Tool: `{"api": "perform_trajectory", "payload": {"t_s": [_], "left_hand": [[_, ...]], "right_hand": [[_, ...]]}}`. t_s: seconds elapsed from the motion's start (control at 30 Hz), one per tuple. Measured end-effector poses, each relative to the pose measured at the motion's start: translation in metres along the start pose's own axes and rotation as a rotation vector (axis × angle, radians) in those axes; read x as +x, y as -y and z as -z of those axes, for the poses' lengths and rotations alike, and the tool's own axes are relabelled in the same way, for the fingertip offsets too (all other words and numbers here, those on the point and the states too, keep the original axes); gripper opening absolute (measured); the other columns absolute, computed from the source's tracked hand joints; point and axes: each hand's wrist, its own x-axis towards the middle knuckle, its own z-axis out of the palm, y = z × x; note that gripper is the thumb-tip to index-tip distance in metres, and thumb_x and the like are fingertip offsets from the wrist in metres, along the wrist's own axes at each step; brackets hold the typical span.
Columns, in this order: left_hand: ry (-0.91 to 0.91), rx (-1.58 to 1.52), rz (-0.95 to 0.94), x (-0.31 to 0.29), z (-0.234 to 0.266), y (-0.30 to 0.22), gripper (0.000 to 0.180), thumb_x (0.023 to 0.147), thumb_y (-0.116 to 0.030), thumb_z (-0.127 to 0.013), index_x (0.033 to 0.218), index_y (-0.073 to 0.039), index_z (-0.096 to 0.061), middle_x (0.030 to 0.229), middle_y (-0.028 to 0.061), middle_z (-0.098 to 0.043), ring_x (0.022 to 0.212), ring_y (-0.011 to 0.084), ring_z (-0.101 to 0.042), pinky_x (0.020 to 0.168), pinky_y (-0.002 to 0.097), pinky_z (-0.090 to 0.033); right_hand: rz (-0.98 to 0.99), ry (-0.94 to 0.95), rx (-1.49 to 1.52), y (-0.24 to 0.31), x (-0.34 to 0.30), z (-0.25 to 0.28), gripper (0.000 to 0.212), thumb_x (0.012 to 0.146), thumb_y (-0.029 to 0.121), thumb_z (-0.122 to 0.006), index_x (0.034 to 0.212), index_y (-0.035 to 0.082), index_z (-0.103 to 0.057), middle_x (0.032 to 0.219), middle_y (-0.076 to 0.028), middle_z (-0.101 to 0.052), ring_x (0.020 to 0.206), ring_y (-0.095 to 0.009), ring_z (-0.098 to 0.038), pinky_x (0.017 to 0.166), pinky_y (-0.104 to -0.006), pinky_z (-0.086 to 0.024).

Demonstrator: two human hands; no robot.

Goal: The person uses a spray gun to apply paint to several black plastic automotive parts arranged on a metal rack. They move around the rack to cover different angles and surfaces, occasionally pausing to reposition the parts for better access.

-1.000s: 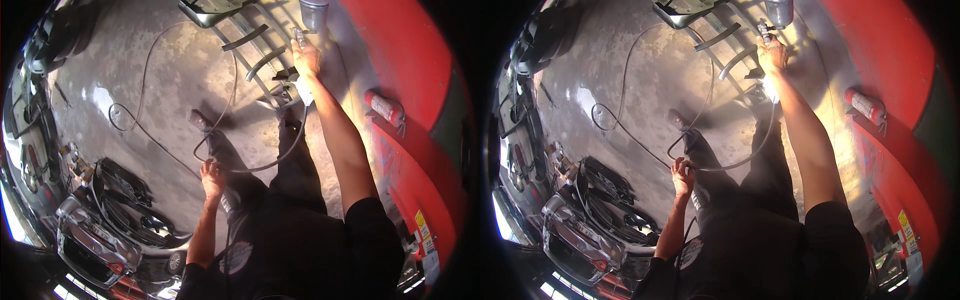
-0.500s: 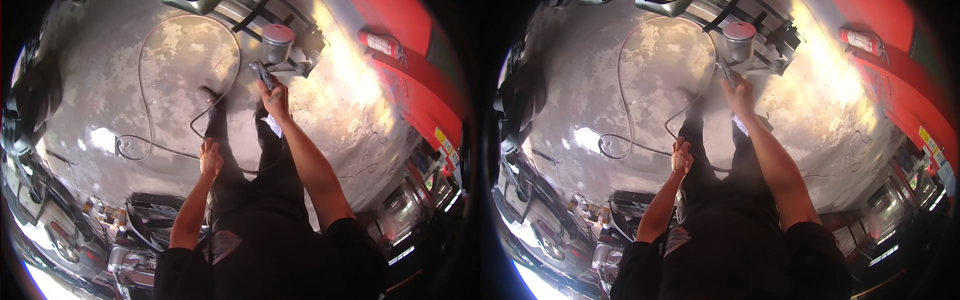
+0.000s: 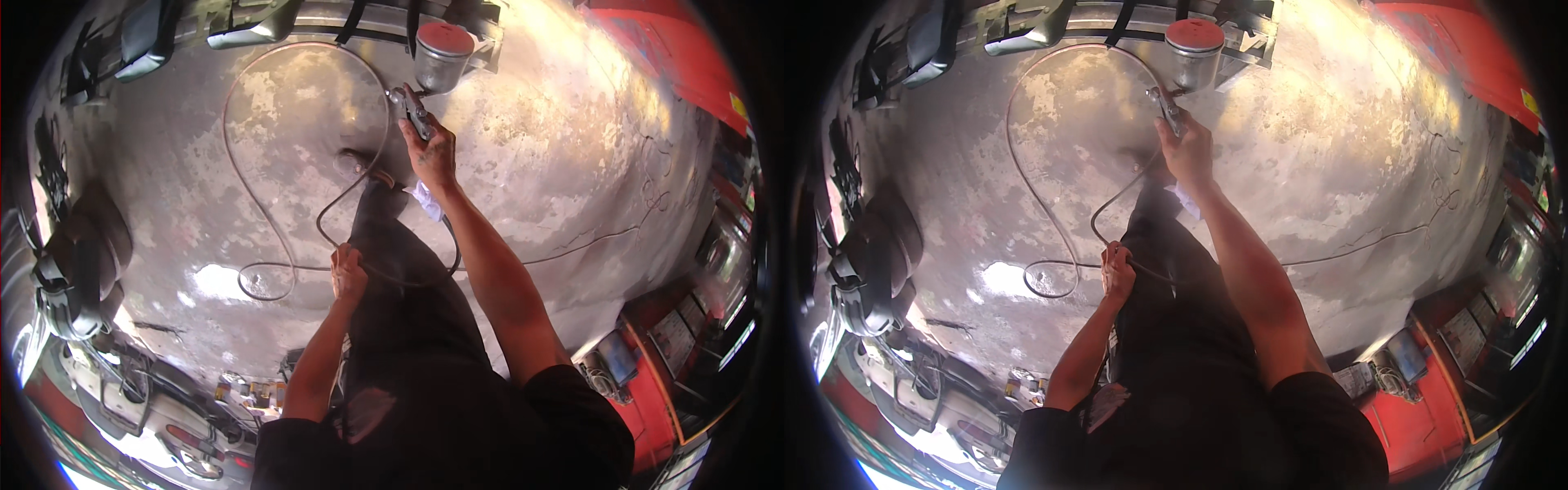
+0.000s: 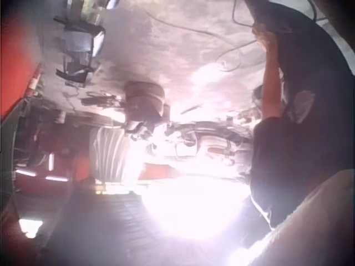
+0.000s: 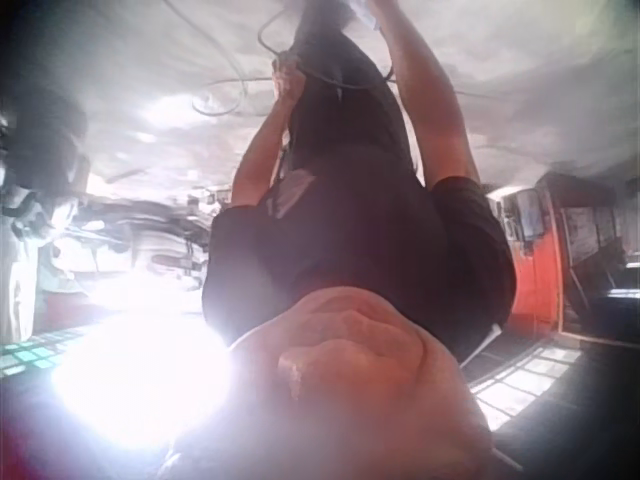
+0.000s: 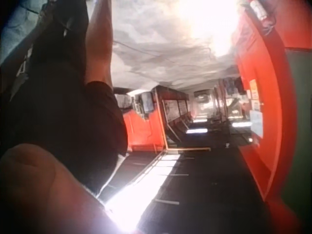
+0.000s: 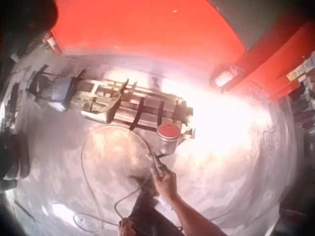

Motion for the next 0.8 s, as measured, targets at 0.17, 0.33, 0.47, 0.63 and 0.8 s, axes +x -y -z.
{"api": "perform_trajectory", "payload": {"t_s": [0.17,0.33,0.47,0.63,0.8], "left_hand": [[-0.026,-0.008,-0.045,-0.028,-0.003,0.015,0.017,0.081,0.002,-0.059,0.093,-0.008,-0.067,0.129,0.0128,-0.059,0.123,0.0395,-0.054,0.102,0.0485,-0.048],[-0.067,0.016,-0.095,-0.046,0.031,0.043,0.02,0.081,0.001,-0.059,0.097,-0.007,-0.068,0.131,0.0135,-0.059,0.122,0.0393,-0.055,0.099,0.05,-0.05],[-0.065,0.066,-0.139,-0.048,0.067,0.084,0.024,0.081,0.0,-0.058,0.101,-0.007,-0.068,0.132,0.0151,-0.058,0.12,0.0405,-0.056,0.097,0.0519,-0.051],[0.149,0.198,-0.175,-0.041,0.087,0.156,0.03,0.084,-0.003,-0.058,0.113,-0.008,-0.065,0.127,0.0176,-0.059,0.115,0.0422,-0.056,0.096,0.0542,-0.049],[0.369,0.426,-0.234,-0.009,0.108,0.225,0.022,0.086,-0.011,-0.063,0.108,-0.007,-0.062,0.118,0.0173,-0.06,0.113,0.0417,-0.057,0.092,0.0549,-0.048]], "right_hand": [[-0.116,-0.288,-0.021,-0.062,-0.015,0.031,0.022,0.098,0.017,-0.074,0.093,-0.004,-0.069,0.072,-0.009,-0.068,0.063,-0.016,-0.058,0.063,-0.0355,-0.048],[-0.095,-0.326,0.079,-0.065,-0.032,0.016,0.023,0.098,0.018,-0.073,0.089,-0.003,-0.069,0.07,-0.005,-0.065,0.063,-0.01,-0.053,0.061,-0.0319,-0.046],[-0.141,-0.117,0.108,-0.017,-0.048,-0.009,0.025,0.096,0.023,-0.074,0.103,0.0,-0.071,0.075,-0.014,-0.07,0.069,-0.028,-0.067,0.067,-0.0391,-0.051],[-0.107,-0.304,0.16,-0.006,-0.064,-0.06,0.032,0.096,0.026,-0.073,0.118,0.003,-0.071,0.086,-0.02,-0.074,0.082,-0.041,-0.073,0.074,-0.0445,-0.054],[-0.121,-0.504,0.157,-0.006,-0.055,-0.143,0.02,0.097,0.019,-0.073,0.107,0.001,-0.07,0.076,-0.013,-0.07,0.068,-0.026,-0.065,0.066,-0.0364,-0.051]]}}
